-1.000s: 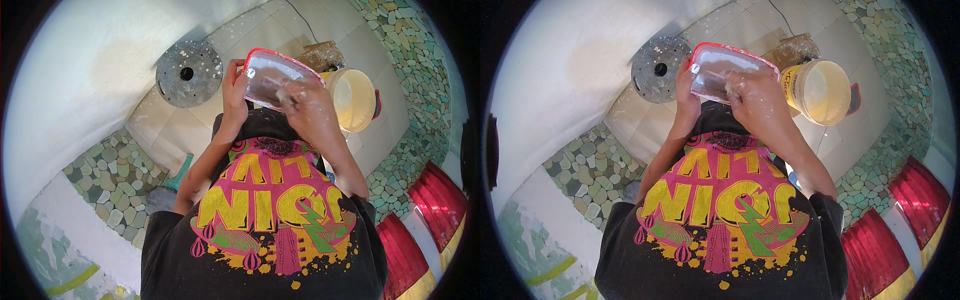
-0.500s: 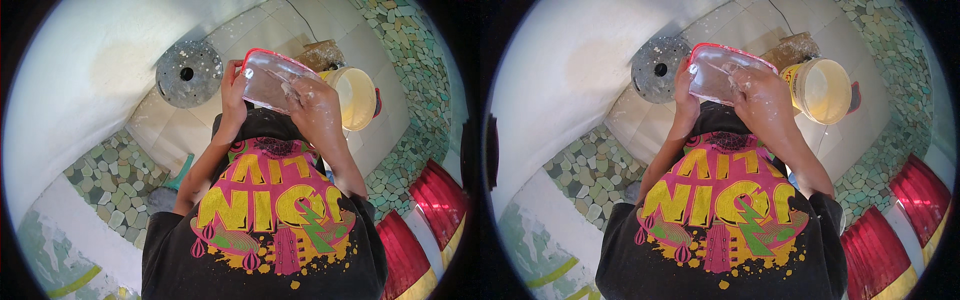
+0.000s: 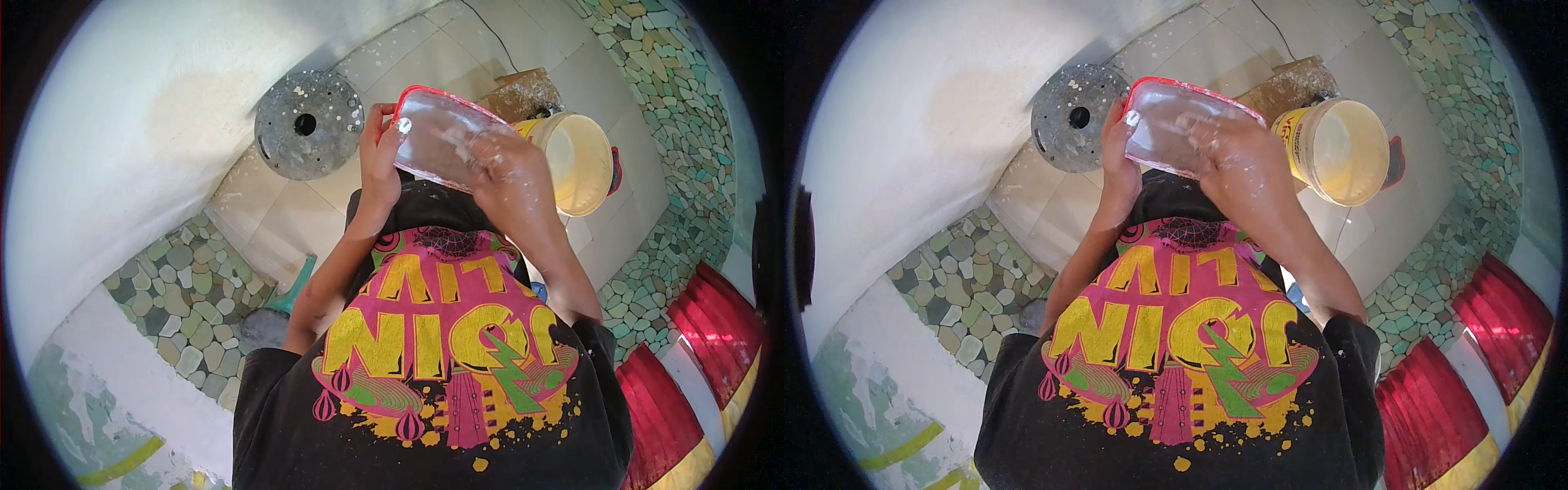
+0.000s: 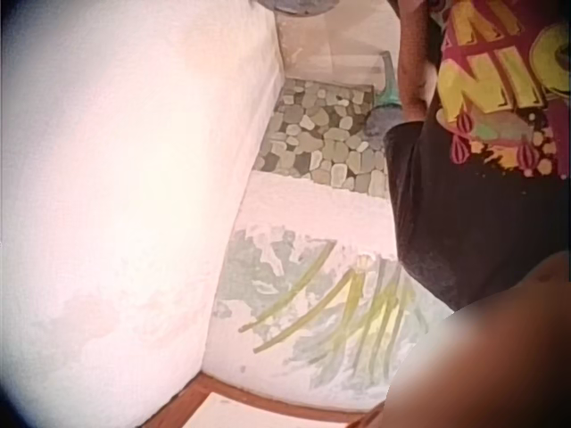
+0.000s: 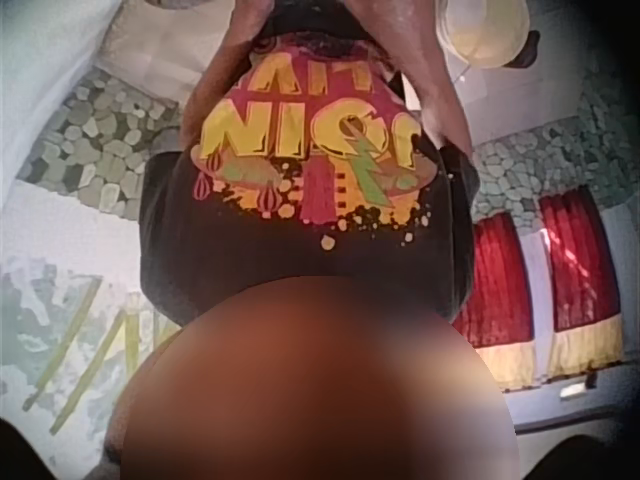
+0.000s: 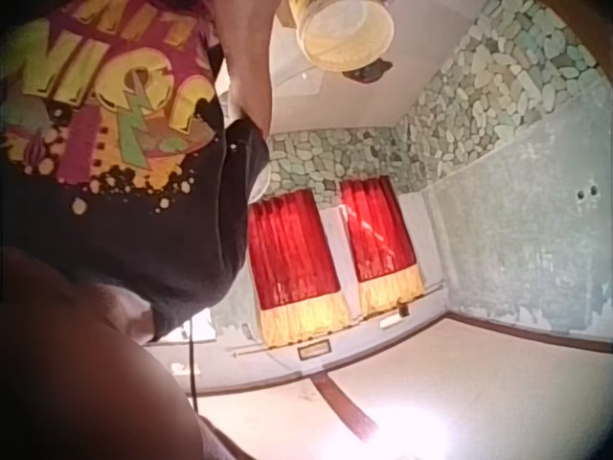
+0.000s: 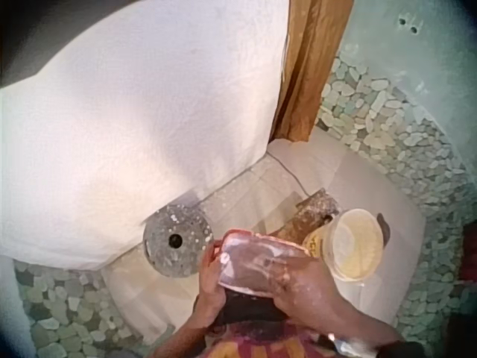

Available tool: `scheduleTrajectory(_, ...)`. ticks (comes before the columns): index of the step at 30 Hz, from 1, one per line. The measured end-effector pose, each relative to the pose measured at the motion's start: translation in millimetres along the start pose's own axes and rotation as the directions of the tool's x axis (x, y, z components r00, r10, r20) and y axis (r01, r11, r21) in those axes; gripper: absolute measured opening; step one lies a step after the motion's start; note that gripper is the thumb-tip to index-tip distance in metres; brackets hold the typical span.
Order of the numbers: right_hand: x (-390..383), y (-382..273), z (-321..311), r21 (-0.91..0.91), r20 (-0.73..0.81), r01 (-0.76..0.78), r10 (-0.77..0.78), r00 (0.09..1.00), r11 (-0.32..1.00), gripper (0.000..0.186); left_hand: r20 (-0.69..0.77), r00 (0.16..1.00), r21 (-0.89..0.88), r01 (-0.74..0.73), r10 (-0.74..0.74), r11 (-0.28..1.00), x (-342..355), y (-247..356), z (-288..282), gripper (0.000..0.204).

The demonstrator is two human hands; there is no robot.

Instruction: Mixing white plaster or paint powder with water in a plastic tray and bucket.

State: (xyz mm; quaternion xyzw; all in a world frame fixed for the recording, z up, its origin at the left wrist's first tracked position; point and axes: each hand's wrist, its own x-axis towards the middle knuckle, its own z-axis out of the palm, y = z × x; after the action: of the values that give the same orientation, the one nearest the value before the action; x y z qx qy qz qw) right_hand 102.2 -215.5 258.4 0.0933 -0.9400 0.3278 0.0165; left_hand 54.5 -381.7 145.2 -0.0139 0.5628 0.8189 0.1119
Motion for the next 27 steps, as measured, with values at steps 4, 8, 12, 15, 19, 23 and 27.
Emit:
scheduleTrajectory(4, 1.4, 2.9, 7.8, -0.135, -0.092, -0.034, 0.021, 0.995, 0.990, 0.035, 0.012, 1.000, 0.007, -0.009, 0.009, 1.000, 0.0, 3.9, 4.2, 0.039)
scheduleTrajectory(8, 0.2, 5.3, 2.5, -0.051, -0.087, -0.071, 0.067, 0.994, 0.996, 0.036, 0.034, 0.999, 0.047, -0.029, 0.027, 0.998, -2.2, -2.0, -1.1, 0.038)
scheduleTrajectory(12, -2.6, 4.5, 9.1, -0.217, -0.078, -0.043, 0.026, 0.997, 0.975, 0.033, 0.044, 0.999, 0.055, -0.009, 0.006, 0.998, -5.5, 9.8, 8.7, 0.036)
scheduleTrajectory(15, -11.8, 3.4, 15.2, -0.237, -0.028, -0.014, 0.008, 1.000, 0.971, 0.035, 0.043, 0.999, 0.061, -0.004, 0.002, 0.998, -4.0, 1.4, 3.9, 0.036)
scheduleTrajectory(19, -6.8, 5.2, 1.7, -0.192, -0.193, -0.045, 0.008, 0.981, 0.980, 0.037, 0.005, 1.000, -0.031, 0.021, -0.021, 0.999, -7.6, 3.7, 8.1, 0.037)
scheduleTrajectory(23, -16.7, 3.2, 15.2, -0.258, -0.031, -0.047, 0.040, 0.999, 0.965, 0.033, 0.043, 0.999, 0.068, -0.002, -0.001, 0.998, -9.6, 1.7, 7.8, 0.038)
scheduleTrajectory(27, -10.1, 7.2, -0.2, -0.133, -0.153, -0.146, 0.125, 0.980, 0.980, 0.032, 0.032, 0.999, 0.032, -0.008, 0.007, 0.999, -14.3, 4.5, 8.0, 0.038)
